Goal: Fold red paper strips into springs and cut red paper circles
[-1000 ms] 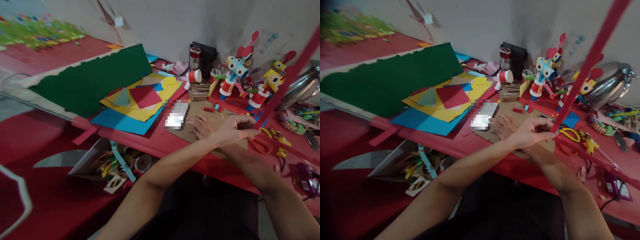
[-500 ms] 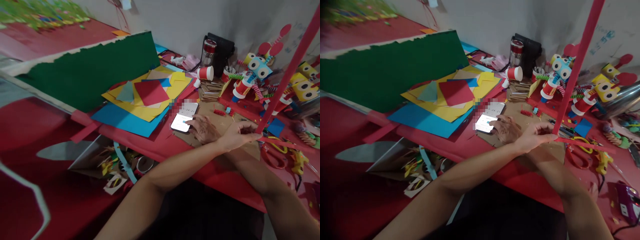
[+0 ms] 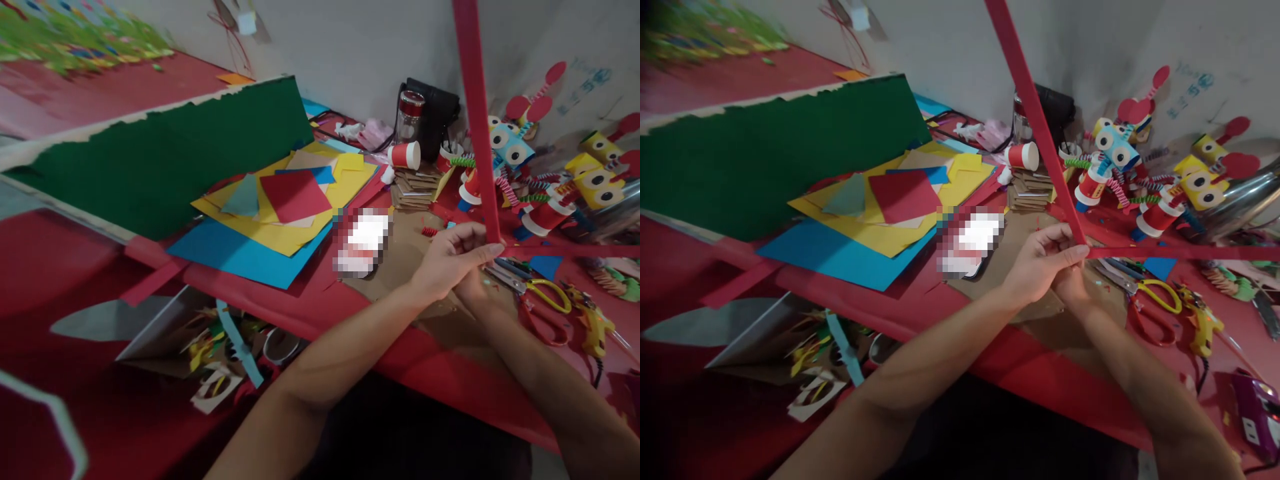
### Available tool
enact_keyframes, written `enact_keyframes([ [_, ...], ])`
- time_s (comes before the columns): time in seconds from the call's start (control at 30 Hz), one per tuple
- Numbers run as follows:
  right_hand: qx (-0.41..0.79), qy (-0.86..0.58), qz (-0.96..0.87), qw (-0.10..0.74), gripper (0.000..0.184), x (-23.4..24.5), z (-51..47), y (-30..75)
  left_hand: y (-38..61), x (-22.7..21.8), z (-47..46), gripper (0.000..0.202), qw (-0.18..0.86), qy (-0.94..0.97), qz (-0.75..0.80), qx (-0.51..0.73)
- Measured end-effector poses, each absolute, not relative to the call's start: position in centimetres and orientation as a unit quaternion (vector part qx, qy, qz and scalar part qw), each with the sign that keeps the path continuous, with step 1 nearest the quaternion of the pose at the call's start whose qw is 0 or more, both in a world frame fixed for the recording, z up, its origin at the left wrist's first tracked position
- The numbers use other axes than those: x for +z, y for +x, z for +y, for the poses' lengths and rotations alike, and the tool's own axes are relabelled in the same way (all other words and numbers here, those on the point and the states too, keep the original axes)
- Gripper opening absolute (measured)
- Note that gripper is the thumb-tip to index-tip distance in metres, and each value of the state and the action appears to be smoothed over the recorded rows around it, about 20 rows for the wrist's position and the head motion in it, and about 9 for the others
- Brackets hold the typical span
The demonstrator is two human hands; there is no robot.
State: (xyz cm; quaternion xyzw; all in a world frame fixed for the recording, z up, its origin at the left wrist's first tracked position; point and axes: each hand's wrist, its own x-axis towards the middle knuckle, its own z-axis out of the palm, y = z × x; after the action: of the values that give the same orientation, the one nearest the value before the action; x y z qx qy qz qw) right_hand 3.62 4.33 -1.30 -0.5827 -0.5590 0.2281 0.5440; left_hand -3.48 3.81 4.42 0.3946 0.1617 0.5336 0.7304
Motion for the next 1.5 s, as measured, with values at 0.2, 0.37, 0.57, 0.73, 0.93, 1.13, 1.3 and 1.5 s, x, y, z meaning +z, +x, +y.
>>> enact_keyframes([
  [0.2, 0.230, -0.495, -0.554, 0.629, 0.019, 1.2, 1.6, 8.2, -2.9, 3.4, 4.6, 0.029, 0.721, 0.343, 0.196, 0.569],
  [0.37, 0.212, -0.525, -0.547, 0.617, 0.017, 1.7, 0.4, 8.1, -2.4, 2.6, 4.5, 0.028, 0.722, 0.366, 0.222, 0.544],
  [0.57, 0.179, -0.536, -0.514, 0.646, 0.019, 1.3, 0.6, 7.8, -2.5, 2.5, 4.4, 0.024, 0.723, 0.367, 0.220, 0.542],
  [0.73, 0.150, -0.562, -0.502, 0.640, 0.021, 1.4, 0.6, 7.6, -2.3, 2.5, 4.3, 0.026, 0.708, 0.365, 0.230, 0.559],
  [0.93, 0.164, -0.569, -0.500, 0.632, 0.022, 1.4, 0.5, 7.5, -2.3, 2.0, 4.4, 0.025, 0.709, 0.361, 0.252, 0.551],
  [1.13, 0.203, -0.560, -0.502, 0.627, 0.021, 1.6, 0.5, 7.4, -2.3, 1.4, 4.8, 0.022, 0.707, 0.353, 0.264, 0.553],
  [1.3, 0.201, -0.570, -0.496, 0.623, 0.023, 1.5, 0.6, 7.7, -2.4, 1.5, 4.8, 0.020, 0.709, 0.347, 0.270, 0.552],
  [1.5, 0.209, -0.568, -0.494, 0.624, 0.020, 1.7, 0.8, 8.4, -2.5, 1.9, 4.7, 0.018, 0.717, 0.360, 0.257, 0.540],
])
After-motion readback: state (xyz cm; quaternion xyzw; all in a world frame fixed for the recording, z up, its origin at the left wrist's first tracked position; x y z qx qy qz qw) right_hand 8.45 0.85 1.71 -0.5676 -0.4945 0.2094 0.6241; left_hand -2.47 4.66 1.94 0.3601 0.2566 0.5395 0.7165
